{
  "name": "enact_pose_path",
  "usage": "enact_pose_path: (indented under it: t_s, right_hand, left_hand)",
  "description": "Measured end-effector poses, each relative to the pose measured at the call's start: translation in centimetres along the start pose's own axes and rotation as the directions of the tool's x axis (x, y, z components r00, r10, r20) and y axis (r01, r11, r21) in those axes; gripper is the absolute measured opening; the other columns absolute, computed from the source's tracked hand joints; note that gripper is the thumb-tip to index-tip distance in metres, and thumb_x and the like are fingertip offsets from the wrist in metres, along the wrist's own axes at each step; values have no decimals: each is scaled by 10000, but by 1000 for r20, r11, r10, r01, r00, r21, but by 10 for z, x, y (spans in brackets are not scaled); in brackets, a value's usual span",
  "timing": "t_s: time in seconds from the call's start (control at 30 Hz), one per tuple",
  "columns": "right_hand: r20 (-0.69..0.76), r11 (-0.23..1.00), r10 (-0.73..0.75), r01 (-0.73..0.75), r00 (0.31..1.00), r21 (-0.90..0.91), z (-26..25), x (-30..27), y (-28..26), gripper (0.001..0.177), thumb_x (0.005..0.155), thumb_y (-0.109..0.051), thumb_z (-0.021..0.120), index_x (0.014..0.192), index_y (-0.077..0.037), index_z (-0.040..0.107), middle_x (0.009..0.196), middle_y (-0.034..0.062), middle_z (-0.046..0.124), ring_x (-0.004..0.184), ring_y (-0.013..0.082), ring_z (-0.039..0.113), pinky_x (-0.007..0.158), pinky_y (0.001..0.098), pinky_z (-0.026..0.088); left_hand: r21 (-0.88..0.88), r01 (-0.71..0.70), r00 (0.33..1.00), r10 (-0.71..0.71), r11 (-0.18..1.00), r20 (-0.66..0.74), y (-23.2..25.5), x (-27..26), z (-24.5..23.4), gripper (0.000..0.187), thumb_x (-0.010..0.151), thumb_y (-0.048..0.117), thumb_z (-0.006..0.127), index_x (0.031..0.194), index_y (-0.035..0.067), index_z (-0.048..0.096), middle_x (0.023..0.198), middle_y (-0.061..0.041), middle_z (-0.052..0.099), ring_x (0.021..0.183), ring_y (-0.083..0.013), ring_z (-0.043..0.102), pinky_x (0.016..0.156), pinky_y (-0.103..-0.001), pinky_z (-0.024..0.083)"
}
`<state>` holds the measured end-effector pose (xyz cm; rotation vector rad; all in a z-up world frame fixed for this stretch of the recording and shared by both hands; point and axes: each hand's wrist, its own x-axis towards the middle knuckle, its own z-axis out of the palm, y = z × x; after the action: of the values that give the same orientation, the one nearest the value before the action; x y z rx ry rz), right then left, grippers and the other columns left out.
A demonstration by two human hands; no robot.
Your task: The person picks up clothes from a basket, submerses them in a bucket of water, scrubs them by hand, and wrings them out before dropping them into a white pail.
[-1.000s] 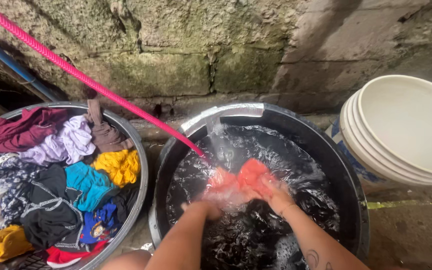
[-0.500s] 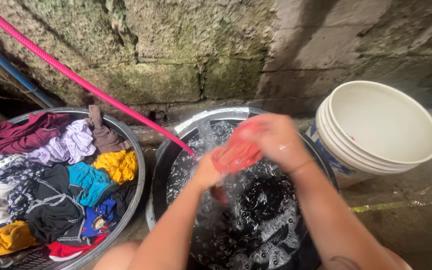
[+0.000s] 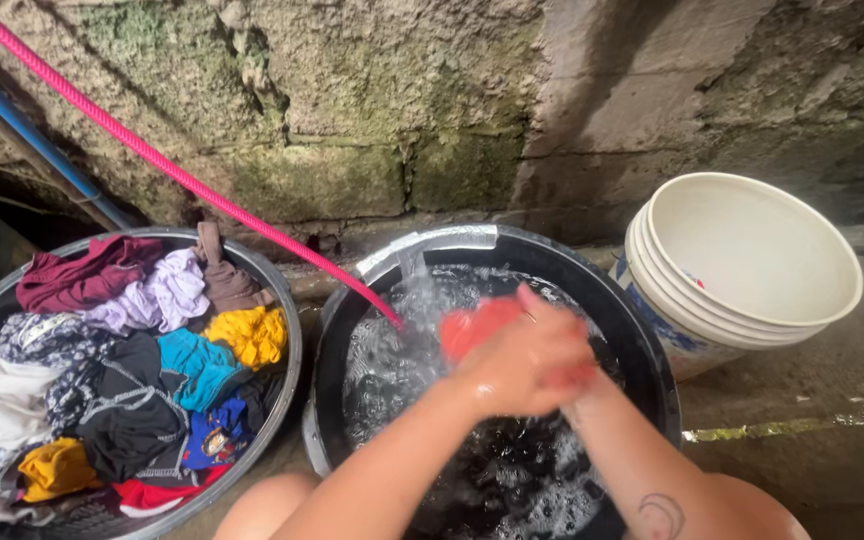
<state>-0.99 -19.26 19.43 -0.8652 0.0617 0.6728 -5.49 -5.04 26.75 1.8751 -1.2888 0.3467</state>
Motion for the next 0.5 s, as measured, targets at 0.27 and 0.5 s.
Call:
enact_pose_path:
  t_s: [0.27, 0.5]
  right_hand:
    - [8, 783, -616, 613, 788, -107, 65, -3, -45, 131, 970, -237, 734, 987, -135, 653, 1205, 49, 715, 974, 219, 729, 949, 497, 523]
    - [720, -432, -513, 584, 468, -687, 105, -36, -42, 120, 778, -249, 851, 861, -206, 776, 848, -37, 722, 780, 179, 708, 829, 384, 511]
  left_hand:
    - [-996, -50, 299, -950, 81, -92, -49, -5, -18, 703, 993, 525, 442, 1455, 0, 370, 1292, -141, 637, 1177, -281, 665, 921, -528, 589]
    - [-838, 274, 611, -588, -472, 531, -125, -18, -9, 579, 1025, 525, 431, 1246, 23, 615, 1180, -171, 688, 1055, -300, 693, 886, -461, 612]
